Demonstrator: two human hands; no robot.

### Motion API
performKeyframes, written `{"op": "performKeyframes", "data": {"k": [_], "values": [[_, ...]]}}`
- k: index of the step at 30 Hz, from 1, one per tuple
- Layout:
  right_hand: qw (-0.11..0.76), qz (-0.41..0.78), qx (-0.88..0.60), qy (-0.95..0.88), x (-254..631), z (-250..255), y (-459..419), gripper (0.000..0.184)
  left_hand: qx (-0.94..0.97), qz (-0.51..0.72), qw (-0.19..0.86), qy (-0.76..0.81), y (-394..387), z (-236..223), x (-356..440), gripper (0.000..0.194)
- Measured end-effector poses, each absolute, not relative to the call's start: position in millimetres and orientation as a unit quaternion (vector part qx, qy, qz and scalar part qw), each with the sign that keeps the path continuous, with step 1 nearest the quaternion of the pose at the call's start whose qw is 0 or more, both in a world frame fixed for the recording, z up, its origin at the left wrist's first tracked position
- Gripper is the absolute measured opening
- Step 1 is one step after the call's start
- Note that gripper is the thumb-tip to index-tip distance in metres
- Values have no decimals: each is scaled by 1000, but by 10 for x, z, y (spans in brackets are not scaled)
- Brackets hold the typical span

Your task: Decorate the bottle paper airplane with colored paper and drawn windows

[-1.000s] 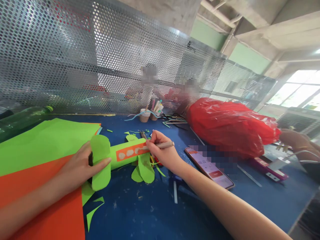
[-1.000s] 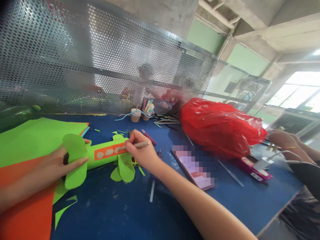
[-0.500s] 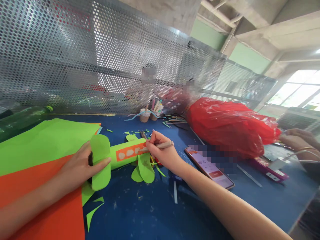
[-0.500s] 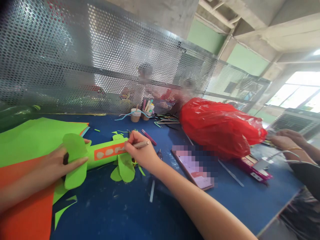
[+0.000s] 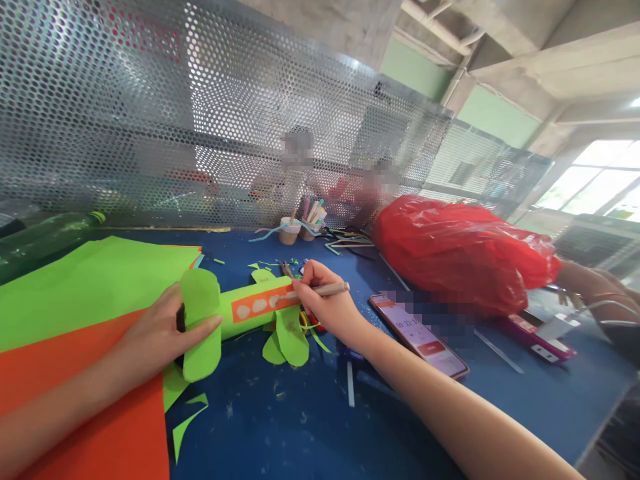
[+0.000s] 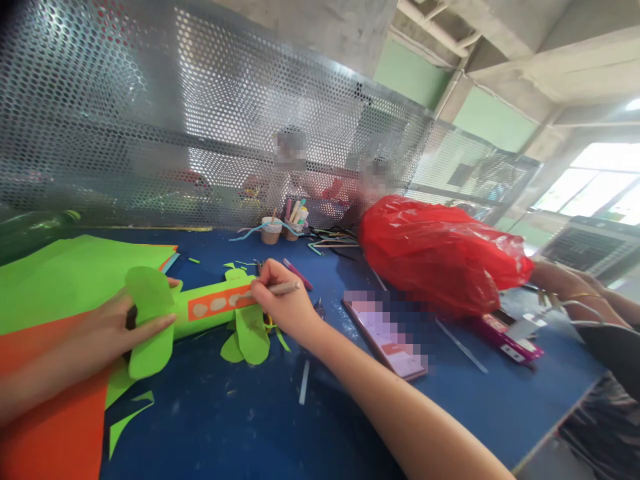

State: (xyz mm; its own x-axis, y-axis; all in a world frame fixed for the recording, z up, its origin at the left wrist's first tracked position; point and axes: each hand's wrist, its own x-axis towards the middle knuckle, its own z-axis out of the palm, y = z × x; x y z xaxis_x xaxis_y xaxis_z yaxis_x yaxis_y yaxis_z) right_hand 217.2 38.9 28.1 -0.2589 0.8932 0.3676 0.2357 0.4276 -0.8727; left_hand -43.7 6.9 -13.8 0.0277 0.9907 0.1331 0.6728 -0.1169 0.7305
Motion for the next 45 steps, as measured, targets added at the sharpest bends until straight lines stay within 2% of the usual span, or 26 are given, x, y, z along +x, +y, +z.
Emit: {"op": "performKeyframes", "data": {"k": [21, 27, 45], "values": [[453, 351, -404, -713, 2177, 282, 385, 22, 665, 327, 261, 619, 71, -123, -419, 70], [452, 347, -403, -716, 2185, 279, 404, 21, 656, 321, 268, 628, 74, -122, -418, 77], [453, 345, -396, -720, 2196, 278, 409, 21, 661, 331, 237, 630, 87, -174, -442, 76]]}}
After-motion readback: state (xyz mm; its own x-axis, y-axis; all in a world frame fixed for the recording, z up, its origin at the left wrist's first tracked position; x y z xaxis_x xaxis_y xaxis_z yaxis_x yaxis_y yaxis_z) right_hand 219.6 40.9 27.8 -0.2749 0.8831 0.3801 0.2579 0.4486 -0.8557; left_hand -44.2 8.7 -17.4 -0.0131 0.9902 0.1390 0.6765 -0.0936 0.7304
